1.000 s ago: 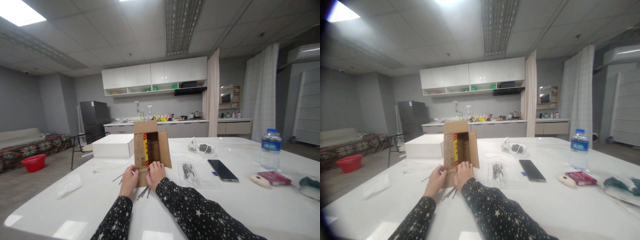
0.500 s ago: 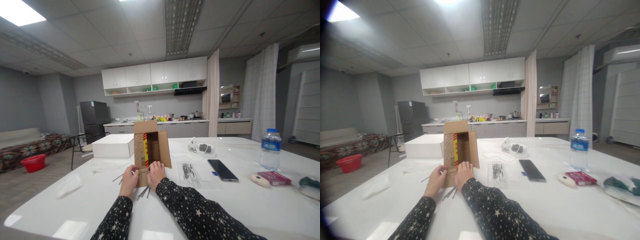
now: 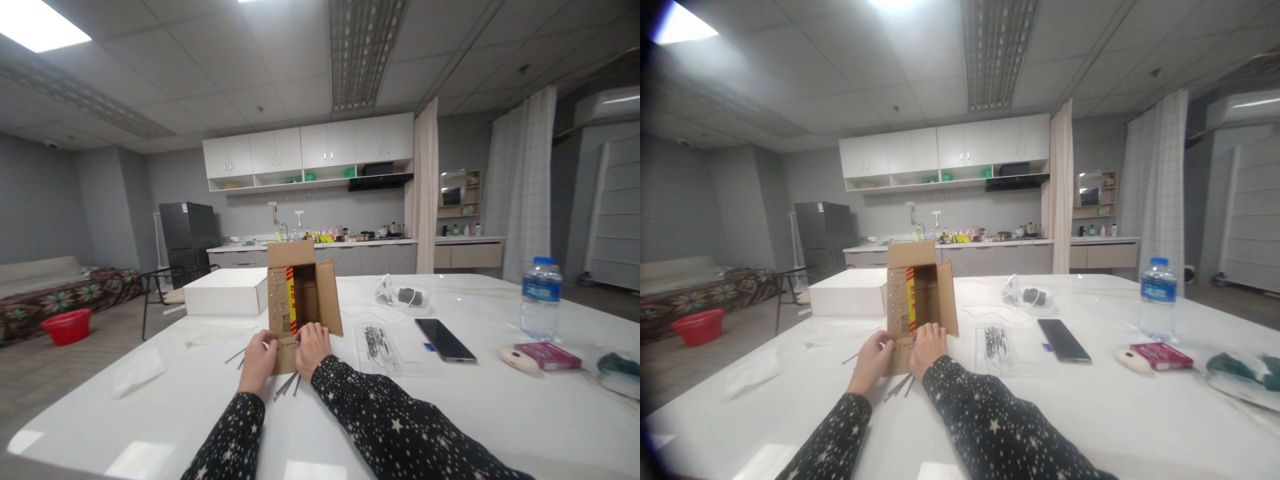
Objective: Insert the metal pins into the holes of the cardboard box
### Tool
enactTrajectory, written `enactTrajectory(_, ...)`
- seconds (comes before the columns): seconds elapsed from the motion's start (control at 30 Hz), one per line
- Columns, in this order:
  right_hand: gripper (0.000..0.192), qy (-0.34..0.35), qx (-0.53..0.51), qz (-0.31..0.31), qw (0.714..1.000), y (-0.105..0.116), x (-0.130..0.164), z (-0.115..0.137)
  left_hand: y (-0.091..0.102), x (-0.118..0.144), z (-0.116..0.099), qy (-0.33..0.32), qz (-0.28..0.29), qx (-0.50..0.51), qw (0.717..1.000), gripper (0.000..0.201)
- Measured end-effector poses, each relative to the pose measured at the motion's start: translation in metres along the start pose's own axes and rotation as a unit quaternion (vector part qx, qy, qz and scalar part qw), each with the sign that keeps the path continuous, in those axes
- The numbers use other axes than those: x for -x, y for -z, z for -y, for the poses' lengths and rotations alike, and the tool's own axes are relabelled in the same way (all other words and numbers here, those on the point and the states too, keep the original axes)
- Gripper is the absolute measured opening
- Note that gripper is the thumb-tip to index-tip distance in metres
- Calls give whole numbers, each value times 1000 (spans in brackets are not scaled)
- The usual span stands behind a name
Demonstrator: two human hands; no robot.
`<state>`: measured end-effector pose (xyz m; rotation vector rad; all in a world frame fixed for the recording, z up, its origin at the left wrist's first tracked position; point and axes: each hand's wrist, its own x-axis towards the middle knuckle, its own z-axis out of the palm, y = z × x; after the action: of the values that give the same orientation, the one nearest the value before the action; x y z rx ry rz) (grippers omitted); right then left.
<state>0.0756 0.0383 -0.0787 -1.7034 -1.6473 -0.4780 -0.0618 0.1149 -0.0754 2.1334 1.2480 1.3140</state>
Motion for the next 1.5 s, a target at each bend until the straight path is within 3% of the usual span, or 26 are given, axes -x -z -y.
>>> enactTrajectory(1.07,18,-15,39,3,999,-10,0,-1,2,1,-3,2,3,0,1000,17)
enactTrajectory(1.5,12,-3,-9,-16,1000,-7,1,2,3,1,-3,0,10,8,1000,19)
